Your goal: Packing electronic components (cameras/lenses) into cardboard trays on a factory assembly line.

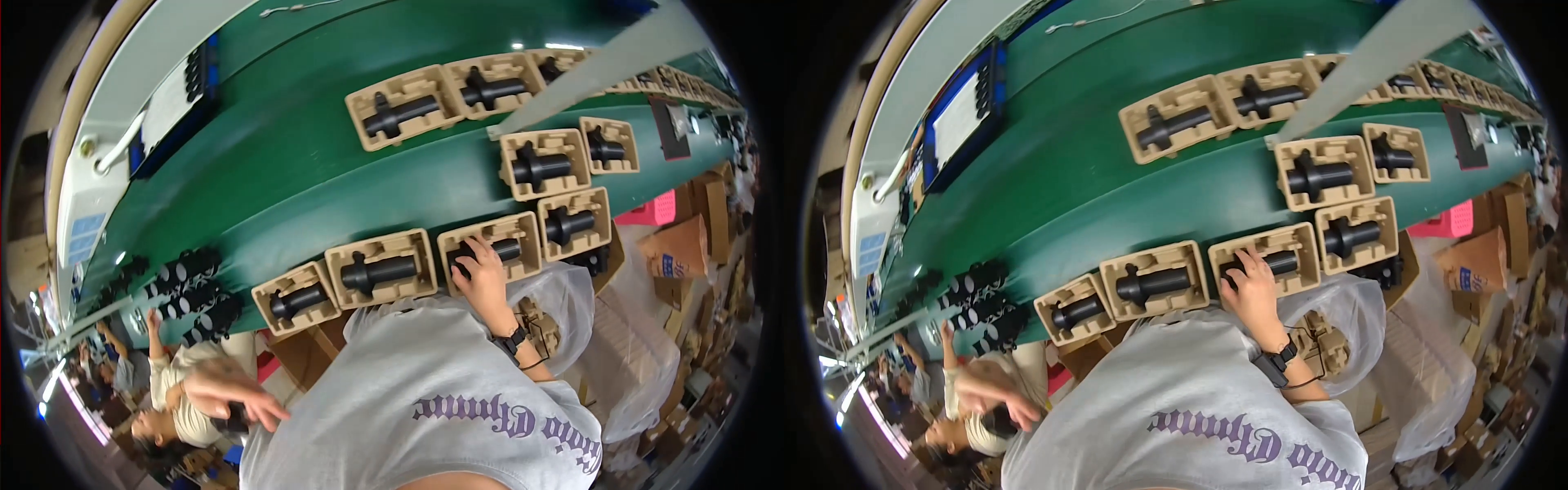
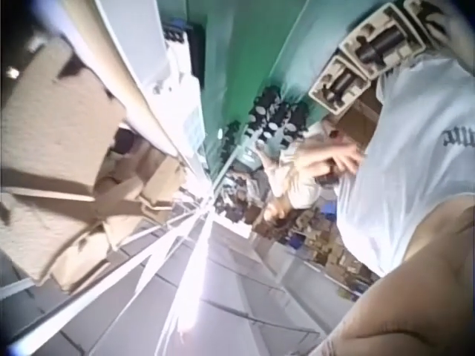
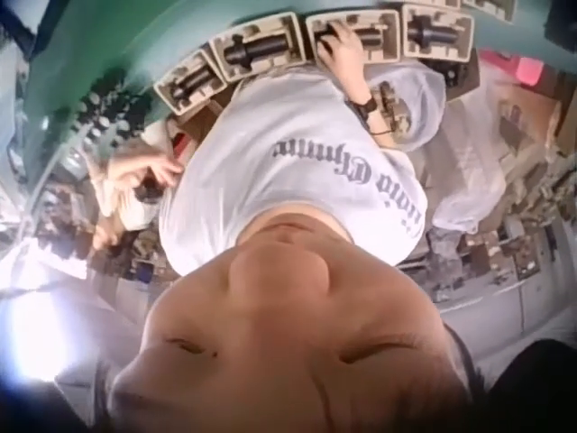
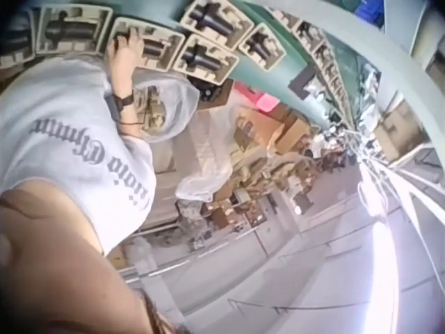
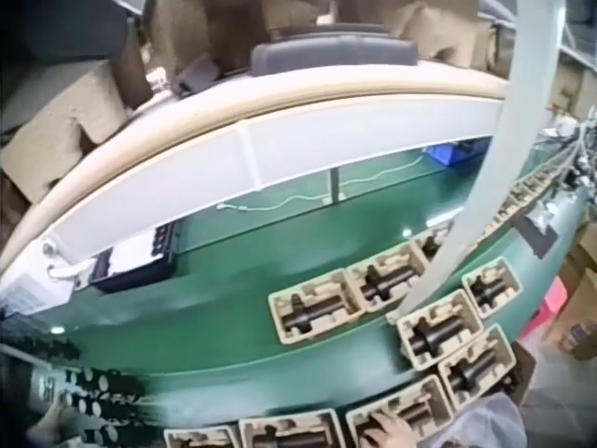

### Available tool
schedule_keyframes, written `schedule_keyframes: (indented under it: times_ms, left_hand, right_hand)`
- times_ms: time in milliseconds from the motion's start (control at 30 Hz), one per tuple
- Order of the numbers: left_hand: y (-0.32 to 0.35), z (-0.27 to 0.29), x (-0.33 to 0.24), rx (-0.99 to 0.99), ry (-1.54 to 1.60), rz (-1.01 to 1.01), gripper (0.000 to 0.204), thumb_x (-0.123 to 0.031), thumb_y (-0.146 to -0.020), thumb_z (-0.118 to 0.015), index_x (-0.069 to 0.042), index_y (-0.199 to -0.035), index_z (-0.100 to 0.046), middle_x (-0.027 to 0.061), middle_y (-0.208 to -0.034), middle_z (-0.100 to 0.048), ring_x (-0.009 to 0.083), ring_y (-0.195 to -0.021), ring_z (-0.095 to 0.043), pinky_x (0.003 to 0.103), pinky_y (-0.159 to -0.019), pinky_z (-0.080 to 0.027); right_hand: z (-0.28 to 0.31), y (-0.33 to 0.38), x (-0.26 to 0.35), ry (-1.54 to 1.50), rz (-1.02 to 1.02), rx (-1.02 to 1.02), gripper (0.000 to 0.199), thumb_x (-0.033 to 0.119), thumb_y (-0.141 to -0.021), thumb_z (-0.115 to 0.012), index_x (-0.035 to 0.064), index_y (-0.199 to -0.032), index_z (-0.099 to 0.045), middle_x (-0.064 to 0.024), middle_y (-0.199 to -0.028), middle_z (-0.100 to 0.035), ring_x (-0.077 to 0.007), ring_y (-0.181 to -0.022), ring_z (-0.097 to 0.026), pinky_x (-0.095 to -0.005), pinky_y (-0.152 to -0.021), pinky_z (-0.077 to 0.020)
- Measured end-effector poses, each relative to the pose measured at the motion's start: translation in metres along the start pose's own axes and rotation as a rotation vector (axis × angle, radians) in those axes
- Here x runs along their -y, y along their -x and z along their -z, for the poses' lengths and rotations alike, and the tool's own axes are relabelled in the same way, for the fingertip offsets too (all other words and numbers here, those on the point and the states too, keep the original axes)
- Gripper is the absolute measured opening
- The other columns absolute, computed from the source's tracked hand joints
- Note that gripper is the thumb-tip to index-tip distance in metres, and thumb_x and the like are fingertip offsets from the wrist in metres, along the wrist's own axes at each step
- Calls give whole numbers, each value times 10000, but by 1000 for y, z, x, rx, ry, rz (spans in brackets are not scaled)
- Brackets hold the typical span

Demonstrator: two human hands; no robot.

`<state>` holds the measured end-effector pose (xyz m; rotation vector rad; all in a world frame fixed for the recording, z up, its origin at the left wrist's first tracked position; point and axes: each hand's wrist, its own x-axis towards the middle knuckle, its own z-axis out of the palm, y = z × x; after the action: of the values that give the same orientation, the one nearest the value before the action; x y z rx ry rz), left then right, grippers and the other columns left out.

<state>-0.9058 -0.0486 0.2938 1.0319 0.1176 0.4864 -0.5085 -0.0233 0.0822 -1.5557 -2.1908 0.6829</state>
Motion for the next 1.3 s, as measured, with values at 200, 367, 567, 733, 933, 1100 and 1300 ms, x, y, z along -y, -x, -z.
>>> schedule_keyframes:
  times_ms: [200,367,567,733,933,1100,1300]
  left_hand:
    - [31,-81,68,-1233,-282,1245,252,-149,-882,-517,-15,-1085,-586,132,-917,-640,182,-763,-638,294,-531,-489]
    - [85,-42,222,-1166,-1093,482,225,-209,-877,-530,3,-903,-602,132,-771,-615,261,-650,-602,317,-593,-474]
    - [22,50,276,-1557,-666,801,465,-420,-929,-455,13,-842,-602,240,-699,-607,392,-680,-613,432,-622,-469]
    - [8,63,286,-1352,-955,905,520,-450,-902,-473,42,-760,-564,281,-692,-595,443,-682,-599,486,-628,-473]
    - [11,69,285,-1247,-1055,819,422,-369,-873,-503,41,-793,-562,280,-688,-598,442,-671,-603,485,-618,-488]
    - [16,70,271,-1356,-1014,736,495,-423,-916,-445,48,-830,-570,280,-701,-596,442,-691,-596,490,-634,-470]
    - [12,81,263,-1325,-1089,821,606,-524,-906,-431,33,-757,-619,267,-726,-602,437,-725,-590,476,-661,-453]
  right_hand:
    - [-4,-2,13,101,49,8,187,77,-661,-697,-2,-823,-647,-160,-1043,-570,-370,-1040,-528,-444,-835,-455]
    - [-27,-12,15,134,95,55,225,135,-656,-721,-18,-798,-638,-179,-1207,-500,-395,-1201,-410,-513,-961,-361]
    - [-59,2,4,84,-36,44,341,221,-655,-746,-52,-824,-631,-169,-1488,-230,-439,-1364,-156,-646,-1008,-205]
    - [-72,3,10,15,-81,-46,331,203,-641,-742,-38,-843,-638,-156,-1488,-240,-423,-1375,-133,-628,-1038,-170]
    - [-70,-6,16,5,-114,-40,339,185,-679,-712,-37,-928,-653,-136,-1494,-245,-422,-1385,-100,-629,-1043,-147]
    - [-70,-14,10,-13,-151,-25,390,318,-769,-626,-8,-980,-660,-152,-1503,-212,-432,-1383,-81,-629,-1049,-93]
    - [-77,-6,-13,28,-150,-88,356,323,-756,-634,63,-995,-672,-122,-1520,-178,-421,-1390,-59,-635,-1046,-107]
